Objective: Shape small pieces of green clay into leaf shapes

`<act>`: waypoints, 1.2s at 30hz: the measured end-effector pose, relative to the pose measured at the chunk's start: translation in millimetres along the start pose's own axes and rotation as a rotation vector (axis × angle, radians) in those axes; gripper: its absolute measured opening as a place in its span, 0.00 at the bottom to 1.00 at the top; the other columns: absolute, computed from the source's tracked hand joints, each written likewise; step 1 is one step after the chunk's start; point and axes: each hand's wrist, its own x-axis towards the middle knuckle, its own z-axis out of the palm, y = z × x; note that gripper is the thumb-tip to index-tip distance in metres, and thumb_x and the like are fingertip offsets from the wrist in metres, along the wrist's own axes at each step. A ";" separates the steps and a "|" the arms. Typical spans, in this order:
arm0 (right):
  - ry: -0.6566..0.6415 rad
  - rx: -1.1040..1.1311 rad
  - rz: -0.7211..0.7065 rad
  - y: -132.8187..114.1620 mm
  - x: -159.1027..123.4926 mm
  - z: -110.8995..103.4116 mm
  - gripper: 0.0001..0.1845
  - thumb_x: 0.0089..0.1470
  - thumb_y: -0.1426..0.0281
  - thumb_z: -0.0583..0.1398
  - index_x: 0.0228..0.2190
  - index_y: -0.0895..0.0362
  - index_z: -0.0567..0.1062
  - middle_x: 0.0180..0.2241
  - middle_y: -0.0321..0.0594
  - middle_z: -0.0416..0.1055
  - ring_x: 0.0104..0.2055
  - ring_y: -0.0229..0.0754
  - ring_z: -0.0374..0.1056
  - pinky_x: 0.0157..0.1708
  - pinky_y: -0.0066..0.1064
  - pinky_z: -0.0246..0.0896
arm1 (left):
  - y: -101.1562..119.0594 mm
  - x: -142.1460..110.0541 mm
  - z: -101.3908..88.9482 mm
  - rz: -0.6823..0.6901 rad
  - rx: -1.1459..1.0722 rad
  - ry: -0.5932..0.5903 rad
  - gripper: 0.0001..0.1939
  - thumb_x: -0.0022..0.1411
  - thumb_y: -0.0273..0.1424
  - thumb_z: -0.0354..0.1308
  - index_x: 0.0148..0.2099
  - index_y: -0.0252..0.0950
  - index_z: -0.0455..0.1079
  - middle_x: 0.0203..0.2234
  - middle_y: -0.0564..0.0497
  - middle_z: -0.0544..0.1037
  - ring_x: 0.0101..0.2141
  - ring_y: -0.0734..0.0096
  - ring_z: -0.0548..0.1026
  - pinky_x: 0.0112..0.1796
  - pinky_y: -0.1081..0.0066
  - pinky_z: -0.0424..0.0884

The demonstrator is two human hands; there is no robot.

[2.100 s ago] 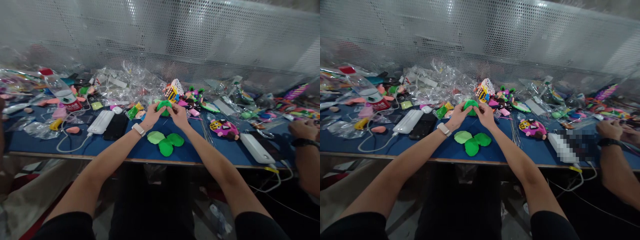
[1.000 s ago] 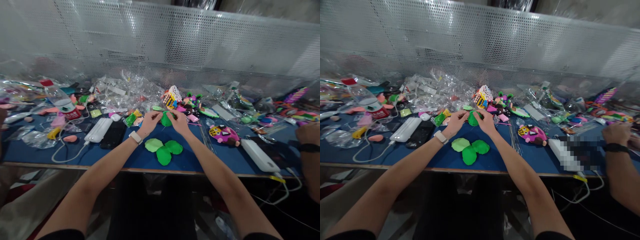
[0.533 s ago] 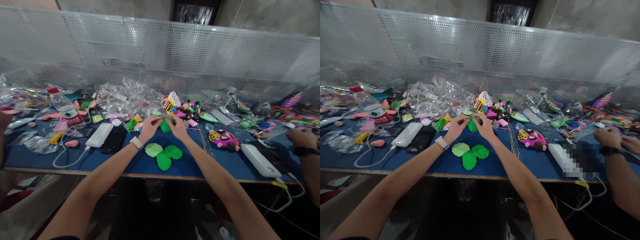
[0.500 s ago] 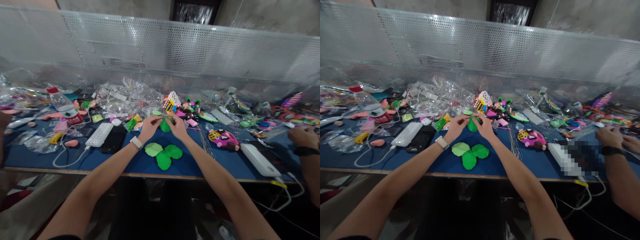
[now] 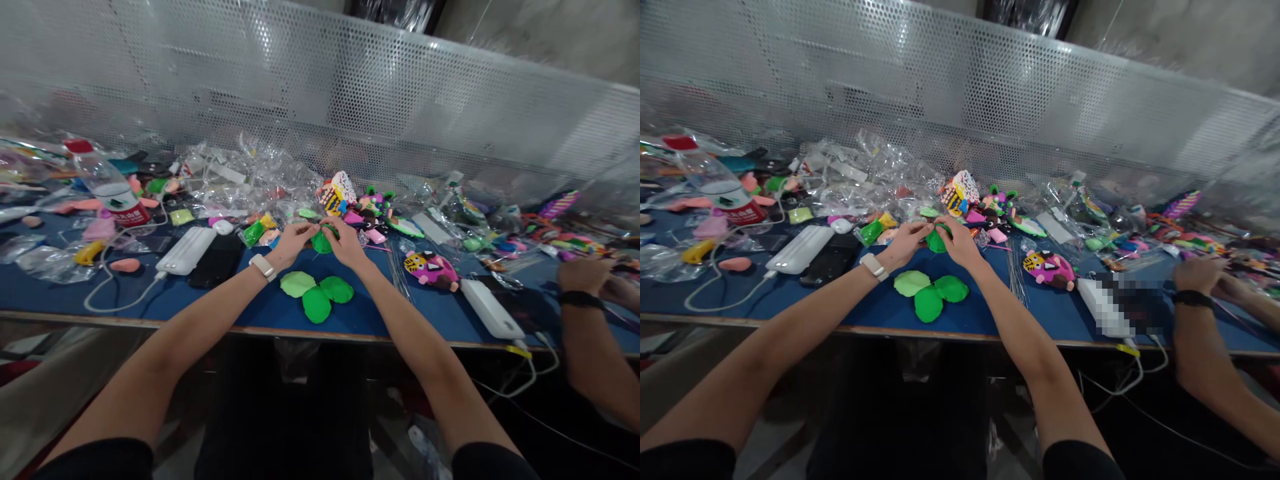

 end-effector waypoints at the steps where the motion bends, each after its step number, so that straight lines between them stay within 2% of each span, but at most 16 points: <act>1: -0.002 -0.012 0.007 -0.9 0.2 -0.9 0.26 0.75 0.46 0.53 0.49 0.53 0.79 0.51 0.49 0.83 0.53 0.54 0.78 0.58 0.46 0.72 | -0.2 -0.3 0.4 0.005 0.007 -0.002 0.29 0.47 0.53 0.82 0.34 0.34 0.79 0.27 0.53 0.75 0.31 0.71 0.73 0.34 0.70 0.74; 4: 0.004 -0.021 0.088 -2.5 0.4 -2.2 0.30 0.72 0.41 0.54 0.46 0.53 0.80 0.47 0.48 0.84 0.48 0.55 0.80 0.53 0.46 0.75 | -3.3 1.5 0.2 0.047 0.047 0.049 0.27 0.49 0.53 0.80 0.35 0.34 0.81 0.29 0.51 0.78 0.31 0.71 0.73 0.33 0.70 0.72; 6: -0.020 0.052 0.218 -2.2 0.5 -1.3 0.33 0.68 0.36 0.57 0.41 0.53 0.79 0.37 0.44 0.83 0.36 0.52 0.80 0.39 0.43 0.77 | -6.5 4.9 -1.6 0.103 0.076 0.116 0.27 0.51 0.54 0.78 0.36 0.34 0.83 0.31 0.48 0.82 0.31 0.70 0.73 0.32 0.70 0.71; 8: -0.052 0.182 0.349 -1.0 1.1 0.6 0.34 0.62 0.32 0.60 0.38 0.51 0.77 0.28 0.39 0.78 0.26 0.49 0.77 0.25 0.40 0.71 | -8.9 9.1 -4.6 0.171 0.110 0.186 0.26 0.53 0.54 0.77 0.37 0.34 0.84 0.34 0.46 0.85 0.33 0.68 0.75 0.33 0.69 0.73; 10: -0.055 0.288 0.408 0.1 2.2 2.9 0.35 0.56 0.30 0.63 0.35 0.50 0.76 0.23 0.35 0.74 0.21 0.48 0.74 0.20 0.39 0.67 | -9.4 12.2 -7.5 0.226 0.141 0.241 0.26 0.53 0.53 0.77 0.37 0.35 0.84 0.34 0.46 0.86 0.34 0.66 0.77 0.35 0.67 0.75; 13: -0.030 0.328 0.394 -0.5 3.6 4.9 0.36 0.53 0.29 0.65 0.34 0.50 0.74 0.22 0.34 0.73 0.21 0.48 0.74 0.21 0.40 0.69 | -6.2 12.0 -8.8 0.215 0.102 0.251 0.27 0.51 0.55 0.79 0.37 0.35 0.83 0.32 0.47 0.85 0.32 0.67 0.77 0.35 0.67 0.76; 17: -0.033 0.294 0.367 -4.9 2.7 4.4 0.36 0.53 0.29 0.64 0.34 0.50 0.76 0.21 0.34 0.74 0.20 0.48 0.73 0.22 0.41 0.70 | -0.2 5.6 -6.4 0.142 0.003 0.140 0.28 0.55 0.58 0.76 0.34 0.36 0.80 0.29 0.49 0.81 0.30 0.69 0.76 0.32 0.69 0.76; 21: 0.001 0.263 0.344 -7.5 0.8 4.2 0.34 0.56 0.31 0.64 0.33 0.50 0.76 0.21 0.35 0.73 0.20 0.49 0.73 0.22 0.41 0.68 | 1.0 4.6 -8.7 0.172 0.122 0.100 0.30 0.55 0.59 0.75 0.32 0.35 0.78 0.26 0.51 0.77 0.28 0.72 0.71 0.29 0.70 0.69; 25: 0.013 0.294 0.342 -6.0 1.1 6.2 0.34 0.55 0.32 0.65 0.34 0.51 0.76 0.22 0.35 0.74 0.20 0.49 0.74 0.21 0.41 0.70 | -1.3 9.3 -13.3 0.262 0.246 0.128 0.29 0.57 0.58 0.73 0.36 0.34 0.83 0.30 0.48 0.83 0.30 0.69 0.73 0.33 0.68 0.71; 29: 0.068 0.337 0.381 -2.0 1.8 7.2 0.33 0.54 0.34 0.68 0.40 0.51 0.78 0.25 0.37 0.77 0.21 0.49 0.74 0.23 0.43 0.74 | -2.7 8.4 -10.6 0.257 0.209 0.172 0.29 0.56 0.59 0.74 0.38 0.35 0.83 0.32 0.46 0.83 0.32 0.66 0.76 0.35 0.67 0.75; 33: 0.080 0.282 0.365 2.5 1.0 4.3 0.30 0.55 0.40 0.70 0.42 0.51 0.80 0.34 0.43 0.82 0.24 0.49 0.76 0.24 0.44 0.76 | -4.3 3.5 -6.8 0.144 0.072 0.092 0.32 0.58 0.63 0.71 0.36 0.36 0.79 0.29 0.49 0.78 0.32 0.66 0.76 0.34 0.68 0.76; 36: 0.075 0.162 0.266 4.8 0.4 1.1 0.26 0.57 0.43 0.69 0.42 0.51 0.82 0.41 0.47 0.84 0.34 0.53 0.80 0.29 0.44 0.78 | -6.2 3.9 -8.9 0.145 0.161 0.034 0.32 0.59 0.63 0.70 0.33 0.36 0.77 0.26 0.51 0.76 0.30 0.69 0.73 0.32 0.69 0.74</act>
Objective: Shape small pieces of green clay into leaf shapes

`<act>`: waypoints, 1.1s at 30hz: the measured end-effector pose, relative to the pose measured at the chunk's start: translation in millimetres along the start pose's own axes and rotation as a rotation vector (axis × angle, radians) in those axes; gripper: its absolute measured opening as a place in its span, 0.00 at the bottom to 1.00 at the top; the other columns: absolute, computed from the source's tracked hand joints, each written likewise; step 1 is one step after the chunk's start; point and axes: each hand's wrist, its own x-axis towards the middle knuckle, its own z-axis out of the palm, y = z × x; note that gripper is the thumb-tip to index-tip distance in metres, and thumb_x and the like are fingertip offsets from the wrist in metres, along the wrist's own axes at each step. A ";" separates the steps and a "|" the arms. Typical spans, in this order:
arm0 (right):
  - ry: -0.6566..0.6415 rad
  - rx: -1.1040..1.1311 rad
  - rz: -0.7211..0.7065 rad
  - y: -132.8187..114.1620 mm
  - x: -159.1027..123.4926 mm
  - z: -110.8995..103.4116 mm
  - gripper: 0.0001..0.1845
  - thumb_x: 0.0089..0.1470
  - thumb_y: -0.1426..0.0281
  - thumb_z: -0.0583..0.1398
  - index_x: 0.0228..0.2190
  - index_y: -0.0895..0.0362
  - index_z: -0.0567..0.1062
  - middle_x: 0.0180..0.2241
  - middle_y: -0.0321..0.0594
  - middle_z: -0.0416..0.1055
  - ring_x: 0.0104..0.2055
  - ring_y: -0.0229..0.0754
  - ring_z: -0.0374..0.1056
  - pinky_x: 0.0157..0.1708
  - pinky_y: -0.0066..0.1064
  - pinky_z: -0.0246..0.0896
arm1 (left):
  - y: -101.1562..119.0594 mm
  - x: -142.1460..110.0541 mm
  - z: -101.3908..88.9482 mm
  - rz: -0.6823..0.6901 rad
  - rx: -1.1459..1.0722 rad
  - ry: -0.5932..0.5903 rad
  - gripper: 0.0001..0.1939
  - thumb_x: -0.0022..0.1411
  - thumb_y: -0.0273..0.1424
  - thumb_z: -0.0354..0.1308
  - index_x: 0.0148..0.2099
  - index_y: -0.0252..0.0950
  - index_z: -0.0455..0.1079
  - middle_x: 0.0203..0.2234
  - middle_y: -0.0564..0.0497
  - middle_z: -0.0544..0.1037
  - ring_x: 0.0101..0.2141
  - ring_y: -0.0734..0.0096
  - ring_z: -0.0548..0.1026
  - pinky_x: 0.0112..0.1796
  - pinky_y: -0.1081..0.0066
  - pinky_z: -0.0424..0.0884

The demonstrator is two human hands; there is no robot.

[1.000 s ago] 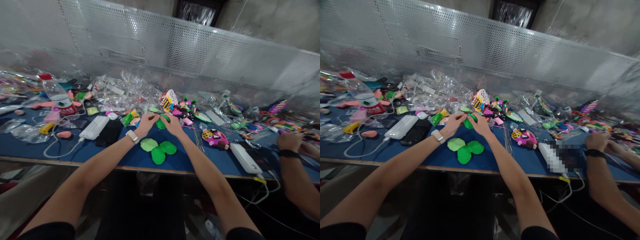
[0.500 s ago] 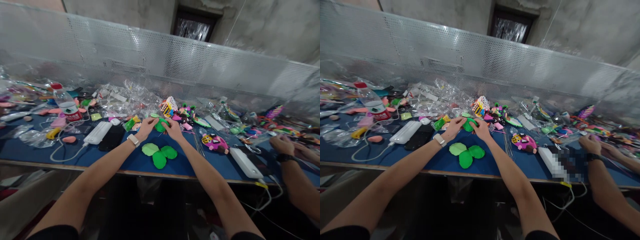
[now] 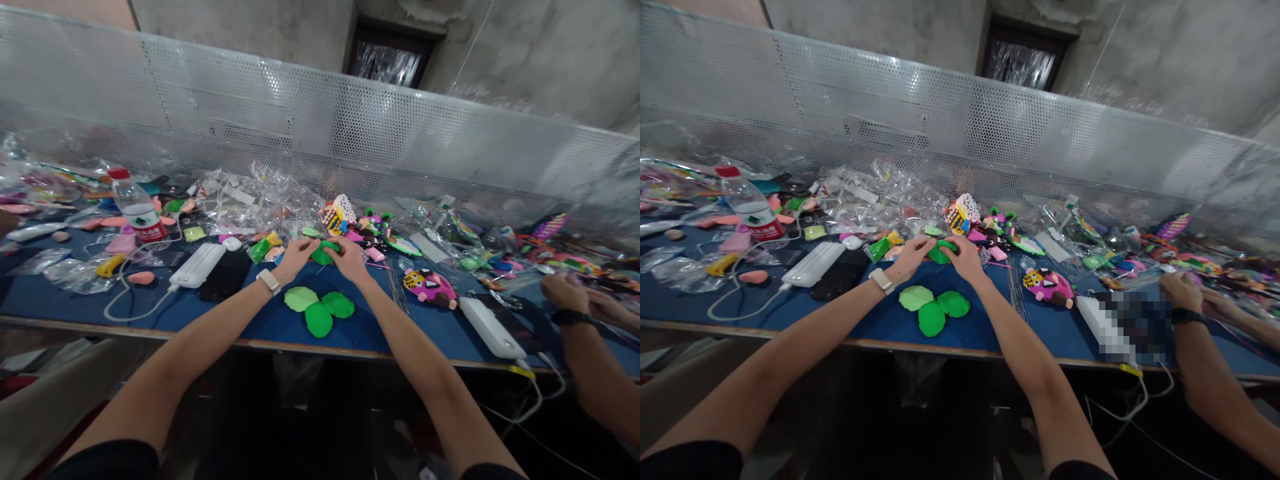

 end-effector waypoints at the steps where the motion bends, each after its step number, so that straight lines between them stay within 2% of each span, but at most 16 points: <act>1: 0.013 -0.029 -0.028 0.4 0.1 -0.7 0.26 0.58 0.43 0.69 0.43 0.52 0.83 0.43 0.48 0.85 0.37 0.54 0.81 0.31 0.44 0.79 | -0.9 1.0 -1.0 0.024 0.045 -0.003 0.32 0.60 0.63 0.70 0.32 0.36 0.76 0.25 0.52 0.74 0.29 0.70 0.71 0.31 0.70 0.72; 3: 0.045 -0.036 -0.032 0.9 0.5 -1.0 0.29 0.58 0.42 0.69 0.47 0.52 0.82 0.45 0.48 0.84 0.38 0.53 0.81 0.32 0.42 0.78 | -2.5 3.5 -2.6 0.089 0.128 0.029 0.32 0.61 0.62 0.68 0.29 0.36 0.75 0.23 0.53 0.72 0.27 0.71 0.67 0.28 0.71 0.67; 5: 0.041 0.030 0.041 1.8 1.0 0.4 0.34 0.57 0.40 0.69 0.52 0.52 0.79 0.44 0.47 0.84 0.32 0.49 0.80 0.27 0.39 0.75 | -3.4 5.3 -2.9 0.137 0.155 0.102 0.32 0.62 0.62 0.67 0.29 0.36 0.74 0.23 0.53 0.72 0.27 0.72 0.65 0.28 0.71 0.64; 8: -0.042 0.128 0.135 3.9 2.2 4.0 0.36 0.56 0.36 0.67 0.50 0.52 0.77 0.41 0.46 0.83 0.27 0.48 0.80 0.20 0.36 0.69 | -3.1 5.2 -1.3 0.107 0.046 0.178 0.32 0.58 0.63 0.70 0.33 0.36 0.76 0.27 0.51 0.76 0.29 0.71 0.70 0.30 0.70 0.71; 11: -0.067 0.175 0.138 5.9 3.6 6.5 0.34 0.54 0.35 0.67 0.43 0.52 0.77 0.40 0.46 0.84 0.29 0.49 0.82 0.22 0.37 0.72 | -1.5 2.7 1.1 0.005 -0.118 0.143 0.34 0.53 0.64 0.73 0.35 0.36 0.77 0.32 0.47 0.82 0.32 0.68 0.77 0.35 0.67 0.79; 13: -0.063 0.214 0.144 6.5 4.1 6.7 0.34 0.53 0.35 0.68 0.41 0.52 0.76 0.39 0.45 0.84 0.29 0.50 0.82 0.23 0.38 0.75 | -0.2 1.3 2.2 -0.039 -0.181 0.111 0.35 0.52 0.65 0.74 0.36 0.36 0.78 0.34 0.45 0.84 0.34 0.65 0.80 0.37 0.65 0.82; 20: -0.080 0.245 0.149 7.2 3.3 4.3 0.33 0.52 0.36 0.69 0.43 0.51 0.77 0.39 0.44 0.85 0.26 0.48 0.80 0.29 0.45 0.81 | 2.0 1.5 0.5 -0.065 -0.130 0.102 0.34 0.46 0.60 0.79 0.38 0.35 0.80 0.33 0.47 0.83 0.33 0.67 0.79 0.34 0.68 0.80; 25: -0.084 0.214 0.111 8.3 3.5 5.6 0.31 0.55 0.38 0.68 0.44 0.51 0.79 0.37 0.45 0.84 0.24 0.49 0.78 0.28 0.47 0.79 | 1.0 1.1 -0.1 -0.064 -0.122 0.101 0.33 0.53 0.62 0.75 0.37 0.35 0.79 0.32 0.48 0.82 0.33 0.67 0.78 0.34 0.68 0.78; 29: -0.059 0.140 0.092 9.8 3.0 7.3 0.31 0.58 0.40 0.66 0.48 0.52 0.81 0.32 0.42 0.82 0.24 0.48 0.76 0.27 0.44 0.76 | -1.1 1.3 -1.8 0.002 -0.012 0.070 0.34 0.55 0.63 0.72 0.38 0.34 0.81 0.31 0.48 0.81 0.31 0.70 0.74 0.30 0.71 0.72; 33: 0.015 0.060 0.050 10.6 1.8 5.4 0.31 0.61 0.44 0.65 0.53 0.53 0.83 0.40 0.46 0.84 0.25 0.47 0.76 0.27 0.43 0.77 | -2.4 3.5 -2.5 0.092 0.134 0.071 0.32 0.60 0.62 0.69 0.41 0.34 0.83 0.36 0.45 0.85 0.34 0.65 0.77 0.33 0.68 0.74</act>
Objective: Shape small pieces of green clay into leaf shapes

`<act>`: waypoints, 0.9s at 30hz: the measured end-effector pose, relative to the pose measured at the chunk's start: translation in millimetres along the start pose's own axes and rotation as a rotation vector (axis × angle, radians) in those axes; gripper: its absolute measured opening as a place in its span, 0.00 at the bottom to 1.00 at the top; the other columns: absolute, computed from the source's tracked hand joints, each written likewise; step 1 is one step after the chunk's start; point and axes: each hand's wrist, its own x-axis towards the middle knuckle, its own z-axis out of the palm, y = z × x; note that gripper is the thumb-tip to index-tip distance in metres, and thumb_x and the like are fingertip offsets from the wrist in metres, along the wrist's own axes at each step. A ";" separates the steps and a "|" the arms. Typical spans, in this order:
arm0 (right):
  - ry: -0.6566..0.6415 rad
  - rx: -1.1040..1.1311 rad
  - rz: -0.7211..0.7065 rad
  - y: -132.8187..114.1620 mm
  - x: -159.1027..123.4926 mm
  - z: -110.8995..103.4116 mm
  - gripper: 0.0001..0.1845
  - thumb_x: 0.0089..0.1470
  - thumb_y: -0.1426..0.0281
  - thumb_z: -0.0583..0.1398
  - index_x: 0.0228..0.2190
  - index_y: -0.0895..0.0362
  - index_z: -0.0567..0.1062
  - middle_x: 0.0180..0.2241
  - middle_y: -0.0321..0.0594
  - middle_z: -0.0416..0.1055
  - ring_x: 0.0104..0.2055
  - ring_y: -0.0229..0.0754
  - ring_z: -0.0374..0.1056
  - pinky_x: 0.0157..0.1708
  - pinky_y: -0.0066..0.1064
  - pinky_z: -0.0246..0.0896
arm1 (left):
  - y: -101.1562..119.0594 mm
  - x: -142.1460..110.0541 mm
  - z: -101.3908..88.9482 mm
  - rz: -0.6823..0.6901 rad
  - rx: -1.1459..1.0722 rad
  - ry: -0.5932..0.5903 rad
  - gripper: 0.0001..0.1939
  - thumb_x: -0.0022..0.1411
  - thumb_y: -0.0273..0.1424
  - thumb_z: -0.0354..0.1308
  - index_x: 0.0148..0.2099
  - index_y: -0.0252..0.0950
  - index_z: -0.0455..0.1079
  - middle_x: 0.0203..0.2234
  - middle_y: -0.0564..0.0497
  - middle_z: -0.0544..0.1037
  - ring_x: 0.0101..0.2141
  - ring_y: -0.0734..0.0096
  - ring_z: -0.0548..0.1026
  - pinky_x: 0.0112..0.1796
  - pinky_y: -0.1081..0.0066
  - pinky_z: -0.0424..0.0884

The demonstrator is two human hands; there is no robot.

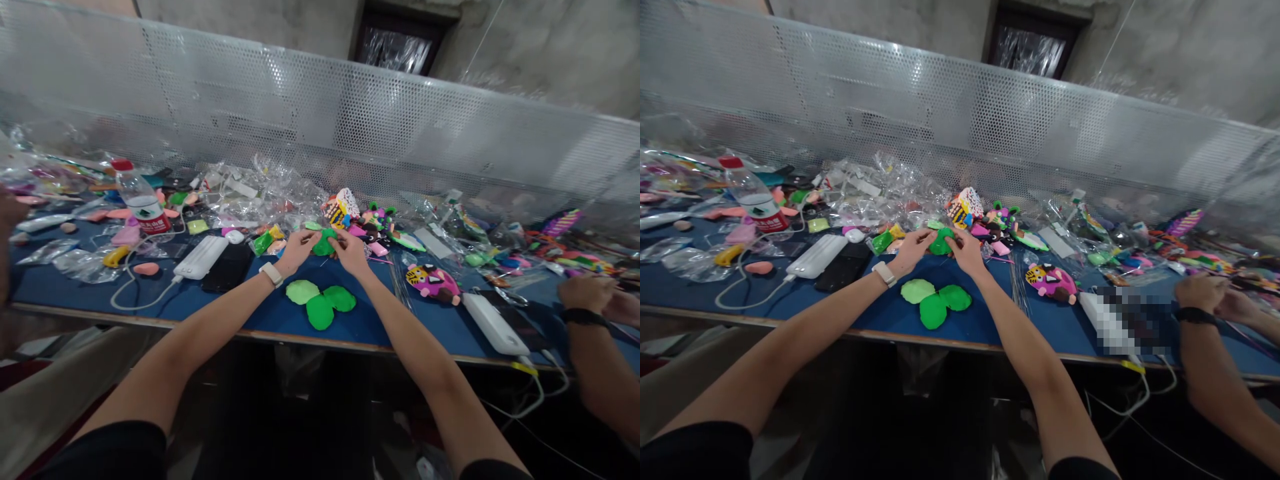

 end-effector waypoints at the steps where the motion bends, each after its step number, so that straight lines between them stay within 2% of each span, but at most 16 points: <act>1: 0.011 -0.033 -0.026 -0.4 -0.4 -0.9 0.30 0.61 0.46 0.66 0.54 0.54 0.83 0.42 0.47 0.84 0.28 0.48 0.78 0.30 0.43 0.79 | -0.4 0.6 0.2 0.031 0.044 -0.003 0.31 0.61 0.61 0.68 0.42 0.35 0.83 0.38 0.43 0.86 0.35 0.63 0.79 0.35 0.67 0.75; 3: 0.019 -0.099 -0.086 -1.6 -1.2 -2.3 0.28 0.62 0.49 0.66 0.54 0.55 0.85 0.45 0.48 0.85 0.37 0.51 0.81 0.40 0.45 0.81 | -1.7 1.8 0.3 0.102 0.135 -0.005 0.29 0.63 0.58 0.68 0.43 0.35 0.84 0.41 0.42 0.87 0.38 0.60 0.81 0.39 0.65 0.76; 5: 0.023 -0.136 -0.132 -2.9 -1.8 -2.4 0.25 0.63 0.51 0.66 0.52 0.55 0.86 0.47 0.49 0.86 0.44 0.53 0.82 0.50 0.47 0.81 | -3.4 2.7 -0.2 0.153 0.200 -0.007 0.26 0.66 0.56 0.66 0.42 0.36 0.84 0.40 0.42 0.87 0.38 0.60 0.80 0.40 0.65 0.75; 8: 0.056 -0.115 -0.157 -2.8 -1.8 -0.4 0.23 0.64 0.52 0.67 0.51 0.55 0.87 0.48 0.49 0.87 0.48 0.54 0.82 0.55 0.48 0.78 | -6.4 3.5 -1.5 0.176 0.250 -0.029 0.24 0.69 0.53 0.63 0.41 0.36 0.82 0.38 0.44 0.86 0.36 0.62 0.79 0.39 0.65 0.75; 12: 0.098 -0.055 -0.180 0.9 -0.6 1.1 0.22 0.64 0.51 0.68 0.48 0.55 0.88 0.48 0.48 0.87 0.47 0.52 0.82 0.52 0.45 0.79 | -8.6 3.2 -1.6 0.182 0.268 -0.044 0.22 0.70 0.51 0.63 0.39 0.36 0.79 0.36 0.46 0.84 0.36 0.63 0.78 0.37 0.67 0.75; 17: 0.088 -0.178 -0.275 3.5 0.5 -3.4 0.17 0.69 0.55 0.66 0.49 0.50 0.90 0.46 0.46 0.84 0.44 0.49 0.80 0.46 0.42 0.79 | -6.3 0.8 0.0 0.208 0.311 -0.063 0.23 0.72 0.51 0.60 0.40 0.35 0.80 0.32 0.48 0.82 0.30 0.68 0.73 0.32 0.69 0.68; 23: 0.100 -0.274 -0.396 5.1 1.6 -6.3 0.16 0.73 0.58 0.64 0.50 0.49 0.90 0.45 0.45 0.83 0.47 0.49 0.80 0.51 0.44 0.78 | 0.2 -1.7 1.0 0.188 0.276 -0.093 0.28 0.72 0.56 0.61 0.38 0.34 0.80 0.31 0.47 0.83 0.31 0.69 0.74 0.31 0.71 0.69; 27: 0.093 -0.292 -0.398 5.2 2.5 -7.4 0.18 0.73 0.54 0.63 0.48 0.49 0.90 0.45 0.45 0.84 0.47 0.50 0.80 0.52 0.46 0.78 | 1.0 -2.3 1.6 0.194 0.274 -0.097 0.27 0.72 0.56 0.62 0.39 0.34 0.81 0.33 0.46 0.85 0.32 0.67 0.77 0.33 0.70 0.73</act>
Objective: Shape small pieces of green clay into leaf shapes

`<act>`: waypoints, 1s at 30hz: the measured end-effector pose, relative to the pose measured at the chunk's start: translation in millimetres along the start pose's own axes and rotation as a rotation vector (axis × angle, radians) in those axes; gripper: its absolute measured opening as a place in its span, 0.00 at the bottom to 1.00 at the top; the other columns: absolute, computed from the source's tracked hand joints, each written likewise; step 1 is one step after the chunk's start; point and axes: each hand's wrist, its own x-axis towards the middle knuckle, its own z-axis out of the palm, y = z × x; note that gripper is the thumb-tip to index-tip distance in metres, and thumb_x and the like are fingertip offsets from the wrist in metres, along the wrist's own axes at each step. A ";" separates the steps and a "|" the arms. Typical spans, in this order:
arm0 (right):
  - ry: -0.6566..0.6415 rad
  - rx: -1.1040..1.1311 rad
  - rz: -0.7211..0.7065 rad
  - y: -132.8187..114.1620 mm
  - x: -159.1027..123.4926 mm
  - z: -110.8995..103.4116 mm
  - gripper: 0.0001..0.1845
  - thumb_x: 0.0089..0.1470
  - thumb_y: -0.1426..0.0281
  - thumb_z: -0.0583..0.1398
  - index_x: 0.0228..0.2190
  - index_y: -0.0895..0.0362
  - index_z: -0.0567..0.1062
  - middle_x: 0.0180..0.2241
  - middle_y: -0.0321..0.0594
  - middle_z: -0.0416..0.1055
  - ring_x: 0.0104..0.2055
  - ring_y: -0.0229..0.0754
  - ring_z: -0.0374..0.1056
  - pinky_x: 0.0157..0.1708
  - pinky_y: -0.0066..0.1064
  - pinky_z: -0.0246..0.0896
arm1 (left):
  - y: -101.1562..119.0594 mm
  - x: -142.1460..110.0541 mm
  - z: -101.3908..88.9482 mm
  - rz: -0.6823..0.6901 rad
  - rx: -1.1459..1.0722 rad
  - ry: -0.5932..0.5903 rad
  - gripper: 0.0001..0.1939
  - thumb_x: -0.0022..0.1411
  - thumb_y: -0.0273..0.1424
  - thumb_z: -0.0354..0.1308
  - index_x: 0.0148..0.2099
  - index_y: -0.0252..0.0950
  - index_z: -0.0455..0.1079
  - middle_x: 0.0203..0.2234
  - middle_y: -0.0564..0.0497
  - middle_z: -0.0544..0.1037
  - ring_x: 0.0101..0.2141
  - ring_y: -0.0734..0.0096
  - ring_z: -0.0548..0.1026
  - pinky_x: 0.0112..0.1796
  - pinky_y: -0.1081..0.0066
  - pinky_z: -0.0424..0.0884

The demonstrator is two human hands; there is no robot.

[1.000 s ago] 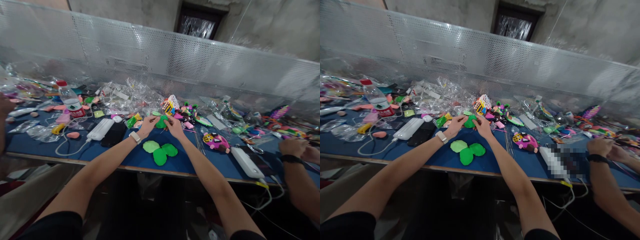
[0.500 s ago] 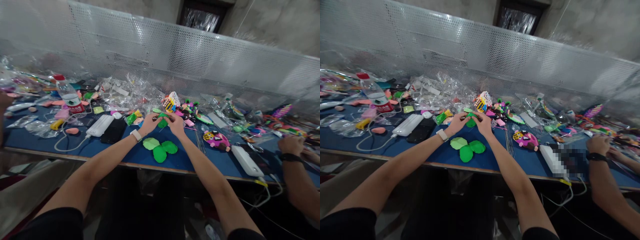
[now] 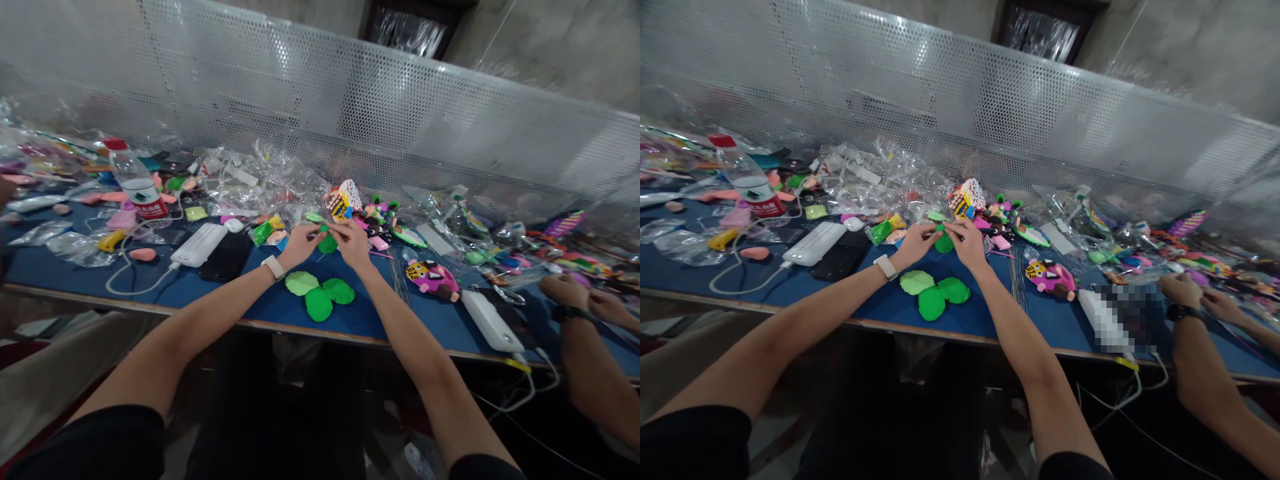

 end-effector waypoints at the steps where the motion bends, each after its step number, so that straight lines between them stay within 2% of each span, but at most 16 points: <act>1: -0.002 0.023 0.012 0.2 0.3 0.0 0.20 0.72 0.52 0.63 0.47 0.49 0.90 0.45 0.46 0.84 0.47 0.50 0.80 0.51 0.45 0.78 | -0.2 -0.1 0.2 0.007 0.010 0.001 0.26 0.72 0.54 0.62 0.40 0.34 0.82 0.34 0.45 0.86 0.32 0.67 0.78 0.34 0.70 0.73; 6: 0.016 0.260 0.211 3.7 2.6 3.2 0.30 0.63 0.38 0.65 0.39 0.52 0.88 0.39 0.45 0.86 0.40 0.50 0.80 0.40 0.42 0.78 | -0.1 -1.5 0.7 0.028 0.098 0.022 0.19 0.74 0.45 0.62 0.43 0.34 0.84 0.35 0.45 0.87 0.33 0.64 0.79 0.35 0.68 0.74; 9: 0.002 0.355 0.296 5.5 3.7 5.0 0.34 0.56 0.34 0.67 0.37 0.53 0.87 0.36 0.43 0.85 0.37 0.50 0.80 0.38 0.42 0.77 | 1.6 -2.9 0.3 0.043 0.139 0.031 0.16 0.74 0.41 0.62 0.45 0.34 0.84 0.36 0.45 0.88 0.32 0.64 0.79 0.34 0.68 0.74; 18: -0.023 0.316 0.246 -6.3 3.2 2.3 0.30 0.57 0.38 0.69 0.37 0.52 0.87 0.41 0.45 0.85 0.39 0.48 0.79 0.39 0.40 0.76 | 6.8 -5.0 0.1 0.064 0.232 0.028 0.13 0.73 0.38 0.60 0.39 0.35 0.79 0.30 0.48 0.83 0.29 0.66 0.76 0.32 0.69 0.68; 24: -0.023 0.277 0.247 -9.5 3.1 1.9 0.28 0.60 0.40 0.68 0.37 0.52 0.88 0.41 0.45 0.84 0.38 0.48 0.79 0.38 0.39 0.76 | 11.3 -5.5 -1.2 0.078 0.298 0.000 0.20 0.78 0.39 0.53 0.33 0.37 0.73 0.24 0.51 0.76 0.27 0.68 0.69 0.31 0.68 0.62; 30: 0.025 0.161 0.123 -16.0 0.4 1.6 0.24 0.67 0.45 0.65 0.37 0.52 0.88 0.41 0.46 0.83 0.39 0.48 0.78 0.40 0.41 0.77 | 6.6 -6.3 -0.2 0.099 0.346 -0.006 0.21 0.79 0.38 0.51 0.32 0.38 0.72 0.24 0.50 0.74 0.26 0.67 0.69 0.33 0.66 0.59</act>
